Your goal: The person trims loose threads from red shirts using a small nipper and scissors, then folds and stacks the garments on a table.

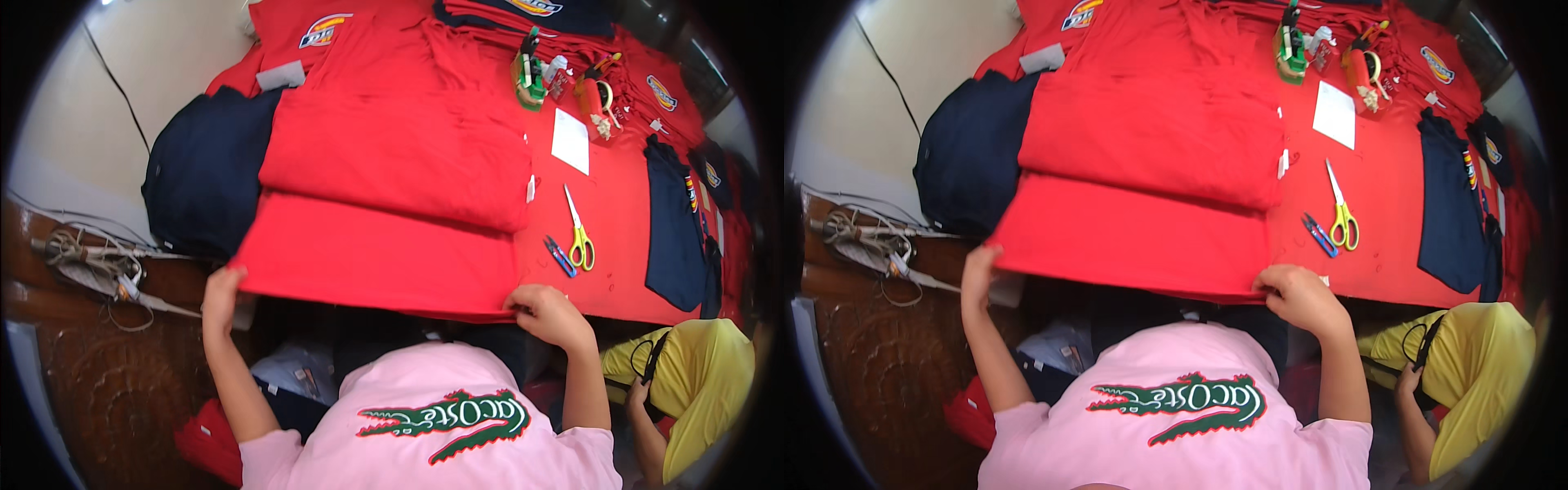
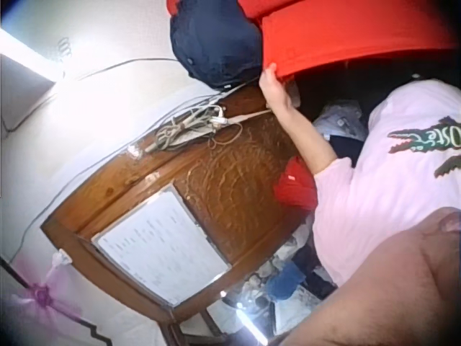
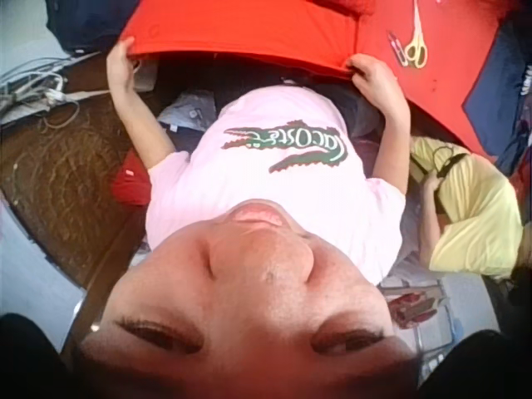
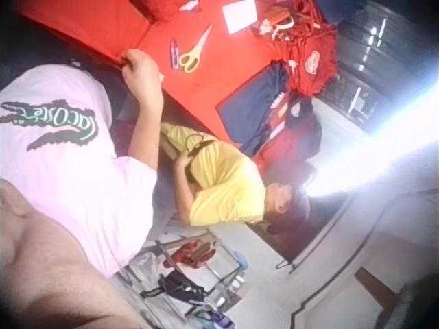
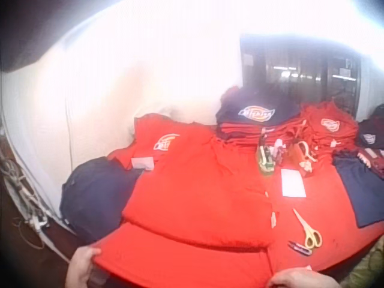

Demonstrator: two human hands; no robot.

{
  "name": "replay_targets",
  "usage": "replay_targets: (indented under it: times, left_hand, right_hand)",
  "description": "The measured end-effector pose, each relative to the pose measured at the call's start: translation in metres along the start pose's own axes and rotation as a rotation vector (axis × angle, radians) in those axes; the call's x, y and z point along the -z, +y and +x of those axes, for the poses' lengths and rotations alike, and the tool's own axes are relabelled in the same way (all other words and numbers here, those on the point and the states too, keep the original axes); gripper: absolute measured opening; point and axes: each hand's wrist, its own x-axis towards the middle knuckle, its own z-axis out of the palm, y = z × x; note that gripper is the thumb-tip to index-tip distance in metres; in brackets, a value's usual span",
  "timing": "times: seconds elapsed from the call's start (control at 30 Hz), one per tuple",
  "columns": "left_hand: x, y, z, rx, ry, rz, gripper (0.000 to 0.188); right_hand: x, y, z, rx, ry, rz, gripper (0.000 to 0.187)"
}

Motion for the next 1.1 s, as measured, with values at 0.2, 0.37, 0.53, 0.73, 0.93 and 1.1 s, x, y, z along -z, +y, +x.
replay_targets:
  times: [0.2, 0.37, 0.53, 0.73, 0.93, 1.1]
  left_hand:
    - [-0.013, -0.014, 0.052, -0.396, 0.042, 0.437, 0.017]
    - [-0.155, 0.143, 0.083, -0.992, -0.178, 0.462, 0.022]
    - [-0.27, 0.178, 0.203, -1.27, -0.142, 0.714, 0.047]
    - [-0.286, 0.168, 0.258, -0.905, -0.208, 0.825, 0.065]
    - [-0.24, 0.216, 0.193, -0.761, -0.47, 0.969, 0.07]
    - [-0.159, 0.19, 0.123, -1.148, -0.51, 1.266, 0.083]
  right_hand:
    - [0.049, -0.008, 0.076, 0.28, 0.263, 0.129, 0.025]
    - [0.096, 0.012, 0.194, 0.294, 0.449, -0.266, 0.07]
    - [0.112, 0.063, 0.293, 0.096, 0.502, -0.51, 0.094]
    - [0.119, 0.055, 0.288, -0.049, 0.378, -0.488, 0.097]
    - [0.131, 0.015, 0.227, -0.001, 0.297, -0.451, 0.066]
    - [0.122, -0.043, 0.163, 0.075, 0.103, -0.302, 0.041]
